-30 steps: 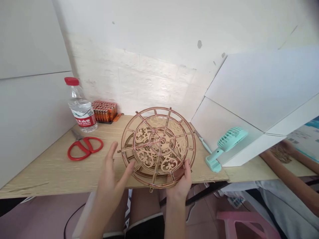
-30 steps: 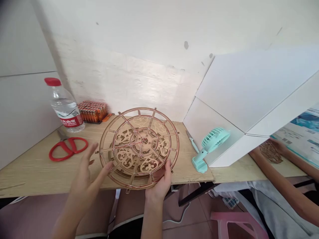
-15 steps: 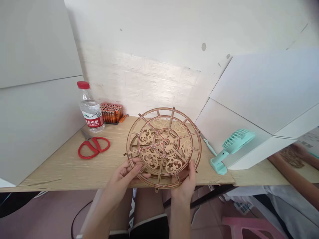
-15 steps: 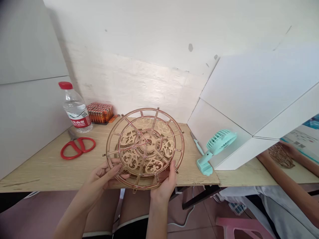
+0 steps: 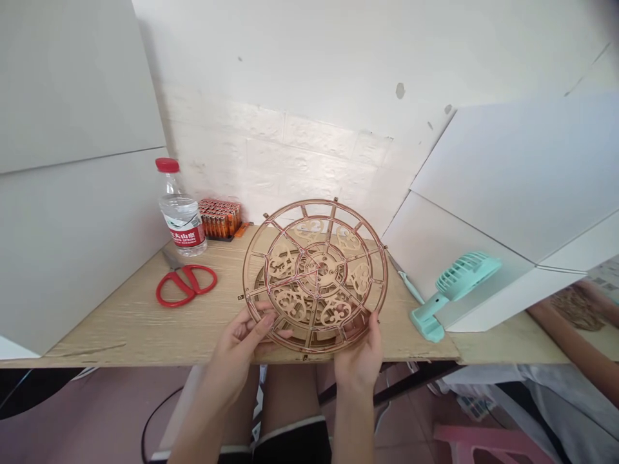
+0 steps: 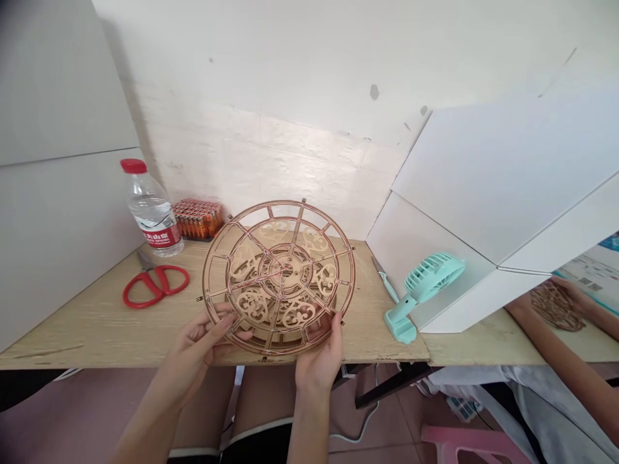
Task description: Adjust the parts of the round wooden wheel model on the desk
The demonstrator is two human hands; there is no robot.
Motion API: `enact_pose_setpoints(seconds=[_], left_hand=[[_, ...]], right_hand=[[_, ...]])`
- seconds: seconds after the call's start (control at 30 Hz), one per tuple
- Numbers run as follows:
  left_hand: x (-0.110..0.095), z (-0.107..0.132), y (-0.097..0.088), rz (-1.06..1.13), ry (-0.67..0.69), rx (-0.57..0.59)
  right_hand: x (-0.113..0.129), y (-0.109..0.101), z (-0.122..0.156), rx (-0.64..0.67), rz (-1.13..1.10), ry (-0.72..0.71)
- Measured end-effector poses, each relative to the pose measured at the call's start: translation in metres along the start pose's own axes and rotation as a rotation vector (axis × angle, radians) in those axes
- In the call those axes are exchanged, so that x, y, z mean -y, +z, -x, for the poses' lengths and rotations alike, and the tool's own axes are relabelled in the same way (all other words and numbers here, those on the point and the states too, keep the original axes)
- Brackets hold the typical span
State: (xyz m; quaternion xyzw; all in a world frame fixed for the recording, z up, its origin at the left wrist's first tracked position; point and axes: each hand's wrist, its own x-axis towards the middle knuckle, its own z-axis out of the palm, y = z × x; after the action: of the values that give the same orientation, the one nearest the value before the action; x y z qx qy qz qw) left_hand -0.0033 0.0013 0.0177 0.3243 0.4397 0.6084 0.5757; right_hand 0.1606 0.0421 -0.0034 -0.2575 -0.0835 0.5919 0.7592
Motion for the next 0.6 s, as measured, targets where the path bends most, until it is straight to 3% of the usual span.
enact_pose_setpoints(seconds=[0.6], left_hand=[[-0.0024,0.0017,0.0046,-0.040,0.020,-0.088]], right_hand=[[-0.0017,0.0007,-0.0006,0.055,0.092,-0.038]])
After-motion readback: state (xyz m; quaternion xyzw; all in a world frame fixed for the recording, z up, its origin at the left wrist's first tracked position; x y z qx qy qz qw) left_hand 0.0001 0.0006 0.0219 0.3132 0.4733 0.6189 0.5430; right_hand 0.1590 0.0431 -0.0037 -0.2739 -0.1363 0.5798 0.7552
